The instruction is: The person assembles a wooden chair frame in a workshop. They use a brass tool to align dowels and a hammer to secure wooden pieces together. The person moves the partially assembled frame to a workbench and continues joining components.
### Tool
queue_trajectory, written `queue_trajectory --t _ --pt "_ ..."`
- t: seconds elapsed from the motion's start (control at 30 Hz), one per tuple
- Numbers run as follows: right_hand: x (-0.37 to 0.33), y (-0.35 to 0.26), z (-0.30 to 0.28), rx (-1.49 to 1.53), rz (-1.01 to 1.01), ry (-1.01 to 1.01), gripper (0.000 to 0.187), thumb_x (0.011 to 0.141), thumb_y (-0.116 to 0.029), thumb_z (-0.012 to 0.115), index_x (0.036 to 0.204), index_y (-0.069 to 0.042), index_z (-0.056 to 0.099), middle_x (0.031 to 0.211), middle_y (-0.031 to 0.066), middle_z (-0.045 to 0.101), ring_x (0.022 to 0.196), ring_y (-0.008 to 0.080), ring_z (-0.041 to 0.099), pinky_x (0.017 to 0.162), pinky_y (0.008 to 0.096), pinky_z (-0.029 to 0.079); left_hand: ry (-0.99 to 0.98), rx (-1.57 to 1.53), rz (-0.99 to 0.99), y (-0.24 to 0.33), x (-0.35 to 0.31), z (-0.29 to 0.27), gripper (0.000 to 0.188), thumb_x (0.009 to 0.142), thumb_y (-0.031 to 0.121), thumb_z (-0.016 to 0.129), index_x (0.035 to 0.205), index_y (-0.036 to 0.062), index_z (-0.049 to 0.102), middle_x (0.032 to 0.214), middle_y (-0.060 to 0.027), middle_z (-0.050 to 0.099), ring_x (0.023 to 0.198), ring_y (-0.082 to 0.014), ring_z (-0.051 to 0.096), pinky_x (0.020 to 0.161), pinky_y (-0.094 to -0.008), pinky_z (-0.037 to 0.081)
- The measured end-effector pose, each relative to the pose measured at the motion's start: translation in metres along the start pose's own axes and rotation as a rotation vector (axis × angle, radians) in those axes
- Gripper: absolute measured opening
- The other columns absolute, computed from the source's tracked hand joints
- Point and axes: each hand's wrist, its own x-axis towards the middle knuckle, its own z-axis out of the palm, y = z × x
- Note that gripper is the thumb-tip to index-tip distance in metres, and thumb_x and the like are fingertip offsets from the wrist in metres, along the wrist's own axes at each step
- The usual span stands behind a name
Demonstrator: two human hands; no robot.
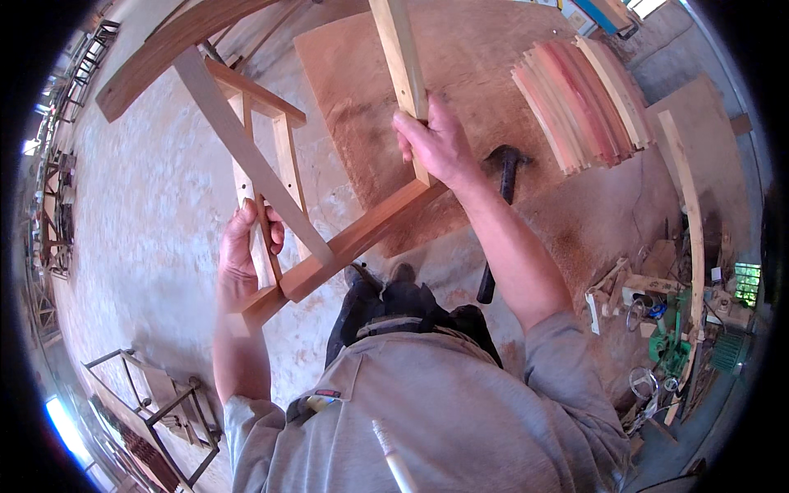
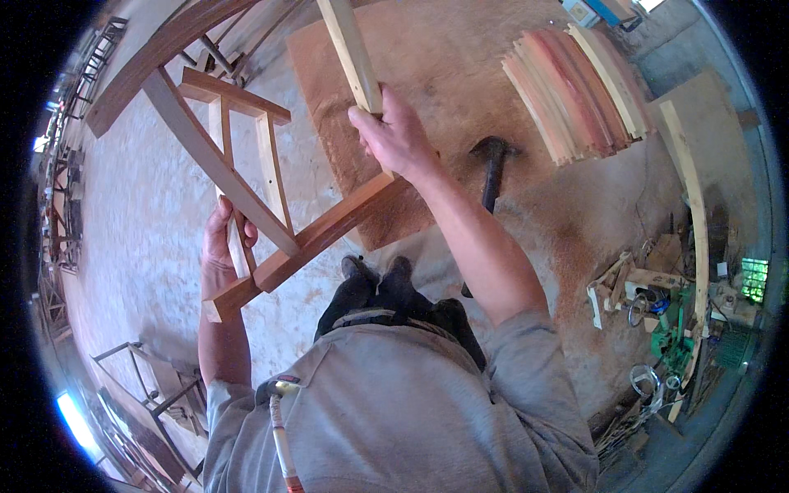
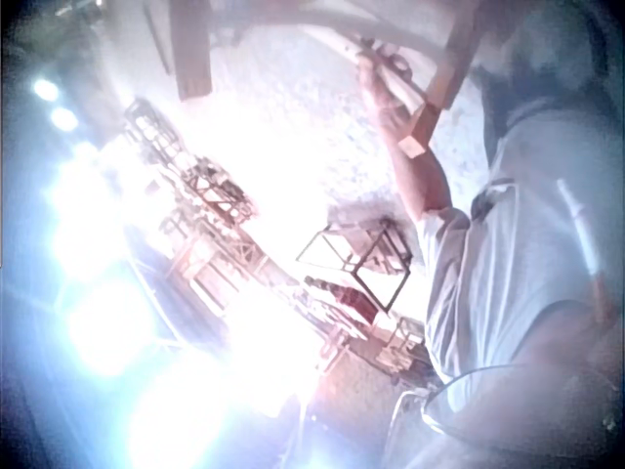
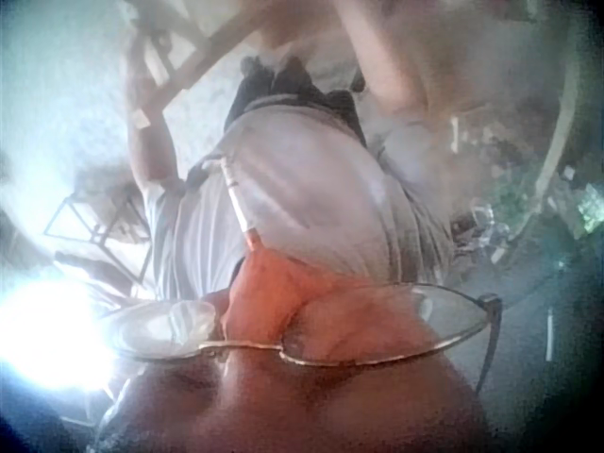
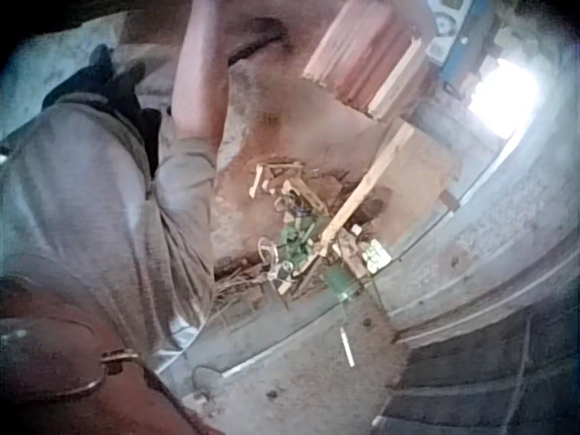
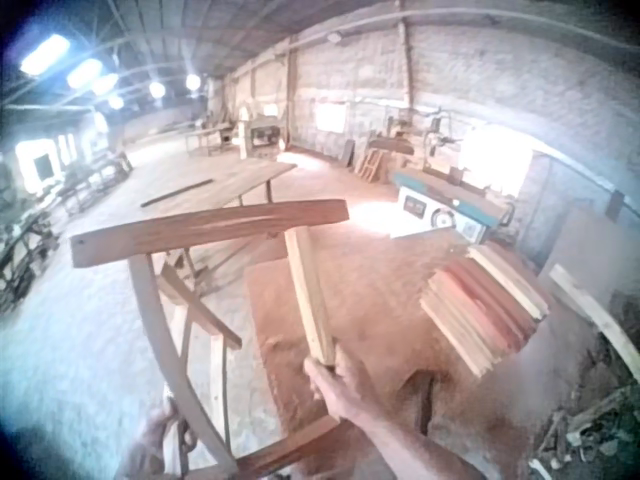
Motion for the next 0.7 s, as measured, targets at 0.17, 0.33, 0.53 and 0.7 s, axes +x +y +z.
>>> queue_trajectory --t 0.17,0.33,0.53,0.7 --pt "-0.002 0.020 0.004 0.071 -0.016 0.008 0.022 0.091 -0.016 0.058 0.104 0.000 0.048 0.069 0.0012 0.053 0.053 0.0077 0.053 0.045 0.0249 0.045 0.006 0.000 0.003 -0.001 -0.009 -0.003 0.050 0.082 0.041 0.071 0.111 0.0043 0.054 0.080 -0.0110 0.069 0.055 -0.0163 0.065 0.041 -0.0252 0.050" --pt "-0.004 0.038 0.005 0.156 0.124 -0.066 0.013 0.092 -0.015 0.054 0.094 -0.004 0.048 0.070 0.0030 0.053 0.053 0.0108 0.053 0.045 0.0272 0.045 -0.042 0.021 0.009 0.007 -0.017 0.002 0.054 0.080 0.041 0.074 0.114 0.0054 0.053 0.084 -0.0127 0.070 0.063 -0.0179 0.068 0.046 -0.0262 0.051" --pt "-0.023 0.069 0.018 0.301 0.366 -0.079 0.014 0.093 -0.017 0.052 0.093 -0.003 0.051 0.077 0.0060 0.057 0.058 0.0141 0.055 0.047 0.0300 0.048 -0.077 -0.054 0.054 0.005 -0.021 0.022 0.063 0.075 0.040 0.078 0.120 0.0040 0.052 0.092 -0.0131 0.070 0.082 -0.0222 0.069 0.070 -0.0333 0.057" --pt "-0.049 0.068 0.044 0.485 0.497 -0.019 0.020 0.094 -0.018 0.052 0.102 0.000 0.055 0.092 0.0106 0.061 0.079 0.0184 0.061 0.057 0.0329 0.053 -0.150 -0.176 -0.018 -0.019 -0.010 0.009 0.075 0.071 0.043 0.081 0.126 0.0004 0.053 0.110 -0.0174 0.064 0.098 -0.0331 0.065 0.085 -0.0453 0.056"
